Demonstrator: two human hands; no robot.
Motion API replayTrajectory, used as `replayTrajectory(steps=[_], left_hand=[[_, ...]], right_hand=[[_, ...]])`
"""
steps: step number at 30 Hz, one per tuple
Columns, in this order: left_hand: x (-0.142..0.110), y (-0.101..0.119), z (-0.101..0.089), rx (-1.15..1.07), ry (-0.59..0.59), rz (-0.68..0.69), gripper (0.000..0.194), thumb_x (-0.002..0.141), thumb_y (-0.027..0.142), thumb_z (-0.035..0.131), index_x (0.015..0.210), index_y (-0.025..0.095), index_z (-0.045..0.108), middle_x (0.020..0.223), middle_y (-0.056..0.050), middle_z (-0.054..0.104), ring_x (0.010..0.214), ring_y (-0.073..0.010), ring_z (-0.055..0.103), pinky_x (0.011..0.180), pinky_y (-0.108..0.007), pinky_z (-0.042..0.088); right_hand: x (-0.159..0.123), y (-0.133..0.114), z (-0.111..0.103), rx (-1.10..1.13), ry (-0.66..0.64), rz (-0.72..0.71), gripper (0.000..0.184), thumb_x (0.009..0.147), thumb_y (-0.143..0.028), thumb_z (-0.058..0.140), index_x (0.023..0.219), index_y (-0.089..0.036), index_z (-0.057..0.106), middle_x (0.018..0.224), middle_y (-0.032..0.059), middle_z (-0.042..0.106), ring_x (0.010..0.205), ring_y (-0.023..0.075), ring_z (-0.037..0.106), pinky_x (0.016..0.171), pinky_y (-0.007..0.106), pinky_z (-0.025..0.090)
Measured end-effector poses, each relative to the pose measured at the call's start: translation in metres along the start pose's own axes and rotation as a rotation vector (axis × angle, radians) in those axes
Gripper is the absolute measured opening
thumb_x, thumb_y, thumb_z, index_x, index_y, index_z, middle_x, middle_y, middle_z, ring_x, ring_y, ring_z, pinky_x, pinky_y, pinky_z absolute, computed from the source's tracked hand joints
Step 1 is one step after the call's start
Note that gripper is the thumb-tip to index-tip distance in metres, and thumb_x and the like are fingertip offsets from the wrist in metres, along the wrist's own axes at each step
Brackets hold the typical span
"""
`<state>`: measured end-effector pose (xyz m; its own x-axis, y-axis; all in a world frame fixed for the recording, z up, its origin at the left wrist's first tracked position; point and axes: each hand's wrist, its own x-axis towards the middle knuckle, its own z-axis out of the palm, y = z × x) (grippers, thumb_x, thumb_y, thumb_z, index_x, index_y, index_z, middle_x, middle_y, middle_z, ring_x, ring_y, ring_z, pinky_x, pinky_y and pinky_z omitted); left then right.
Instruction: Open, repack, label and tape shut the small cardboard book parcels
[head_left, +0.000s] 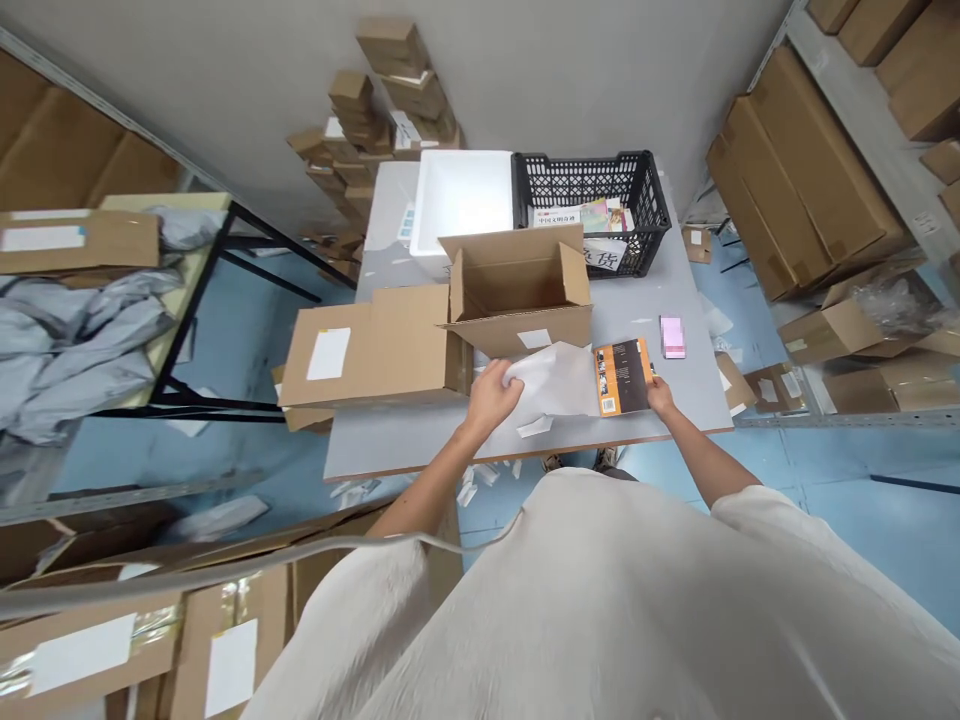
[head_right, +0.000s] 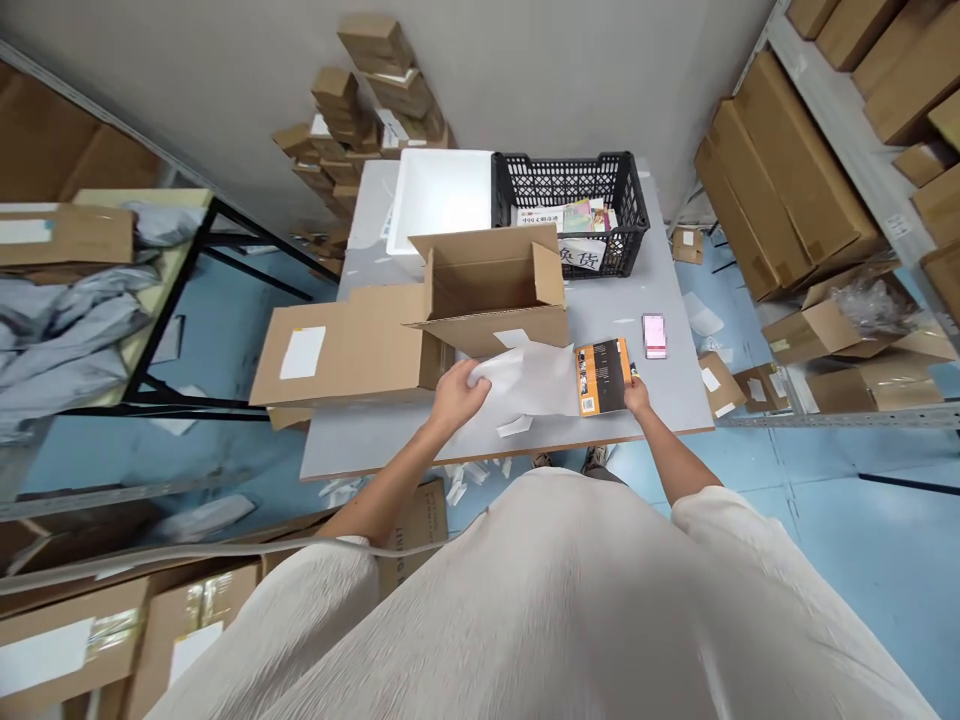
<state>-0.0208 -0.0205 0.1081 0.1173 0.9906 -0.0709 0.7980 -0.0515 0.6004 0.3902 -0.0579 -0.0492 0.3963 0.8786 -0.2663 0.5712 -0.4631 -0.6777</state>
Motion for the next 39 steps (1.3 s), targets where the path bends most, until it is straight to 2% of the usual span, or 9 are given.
replayTrajectory(steps=[4,9,14,18,20,24,26,34,39], left_hand=[[-0.001,0.014,-0.029,-0.108,-0.016,0.104,0.014,0.087,0.019,0.058,0.077,0.026,0.052,0.087,-0.002,0.061,0.084,-0.0224,0.061,0.079,-0.034,0.05],[-0.003,0.034,-0.055,-0.213,-0.041,0.241,0.01,0.085,0.017,0.055,0.078,0.024,0.055,0.084,0.0,0.058,0.08,-0.0191,0.059,0.075,-0.032,0.047],[-0.006,0.055,-0.081,-0.293,-0.136,0.34,0.007,0.083,0.019,0.054,0.077,0.023,0.056,0.083,0.0,0.057,0.079,-0.0178,0.058,0.077,-0.031,0.048],[-0.004,0.067,-0.107,-0.376,-0.264,0.398,0.006,0.08,0.023,0.055,0.074,0.022,0.055,0.082,0.0,0.058,0.077,-0.0168,0.056,0.074,-0.03,0.047],[0.0,0.071,-0.119,-0.401,-0.274,0.405,0.007,0.08,0.025,0.057,0.073,0.022,0.054,0.081,0.001,0.057,0.077,-0.0165,0.055,0.072,-0.029,0.047],[0.008,0.077,-0.134,-0.418,-0.13,0.39,0.007,0.083,0.027,0.059,0.077,0.022,0.057,0.083,0.001,0.058,0.077,-0.0165,0.057,0.072,-0.029,0.048],[0.013,0.079,-0.137,-0.394,0.014,0.362,0.006,0.085,0.027,0.06,0.082,0.023,0.059,0.086,0.001,0.061,0.08,-0.0175,0.059,0.075,-0.03,0.05],[0.043,0.094,-0.135,-0.289,0.428,0.327,0.009,0.091,0.024,0.068,0.094,0.025,0.06,0.088,0.001,0.065,0.084,-0.0201,0.061,0.079,-0.033,0.053],[0.079,0.099,-0.137,-0.259,0.524,0.398,0.01,0.098,0.029,0.069,0.099,0.026,0.059,0.098,-0.002,0.07,0.092,-0.0224,0.064,0.085,-0.035,0.053]], right_hand=[[0.001,-0.008,-0.006,0.001,-0.042,0.218,0.033,0.096,-0.031,0.057,0.118,-0.016,0.077,0.105,0.0153,0.084,0.094,0.0278,0.079,0.087,0.036,0.064],[-0.009,-0.019,-0.015,0.001,-0.069,0.276,0.043,0.086,-0.03,0.068,0.126,-0.017,0.076,0.123,0.0165,0.082,0.111,0.032,0.078,0.102,0.041,0.062],[-0.02,-0.055,-0.01,0.195,-0.1,0.05,0.055,0.084,-0.036,0.064,0.135,-0.018,0.075,0.145,0.0182,0.073,0.127,0.0327,0.073,0.119,0.051,0.056],[-0.033,-0.106,-0.012,0.429,-0.204,-0.145,0.092,0.076,-0.035,0.072,0.166,-0.034,0.054,0.171,0.0127,0.054,0.144,0.0322,0.063,0.116,0.053,0.058],[-0.041,-0.133,-0.019,0.498,-0.313,-0.227,0.089,0.076,-0.037,0.076,0.163,-0.038,0.058,0.171,0.011,0.055,0.144,0.0317,0.062,0.112,0.05,0.06],[-0.056,-0.183,-0.038,0.467,-0.389,-0.36,0.043,0.086,-0.056,0.079,0.118,-0.026,0.082,0.127,0.01,0.08,0.115,0.0294,0.073,0.1,0.046,0.063],[-0.06,-0.207,-0.048,0.454,-0.324,-0.411,0.043,0.092,-0.064,0.076,0.11,-0.025,0.083,0.108,0.0077,0.081,0.103,0.0275,0.073,0.097,0.046,0.063],[-0.038,-0.327,-0.074,0.472,-0.244,-0.85,0.05,0.097,-0.076,0.074,0.105,-0.027,0.08,0.14,0.0105,0.069,0.138,0.0315,0.062,0.117,0.05,0.052],[-0.01,-0.386,-0.049,0.588,-0.36,-0.847,0.039,0.101,-0.065,0.072,0.108,-0.027,0.07,0.126,0.0062,0.069,0.125,0.0276,0.062,0.116,0.048,0.055]])
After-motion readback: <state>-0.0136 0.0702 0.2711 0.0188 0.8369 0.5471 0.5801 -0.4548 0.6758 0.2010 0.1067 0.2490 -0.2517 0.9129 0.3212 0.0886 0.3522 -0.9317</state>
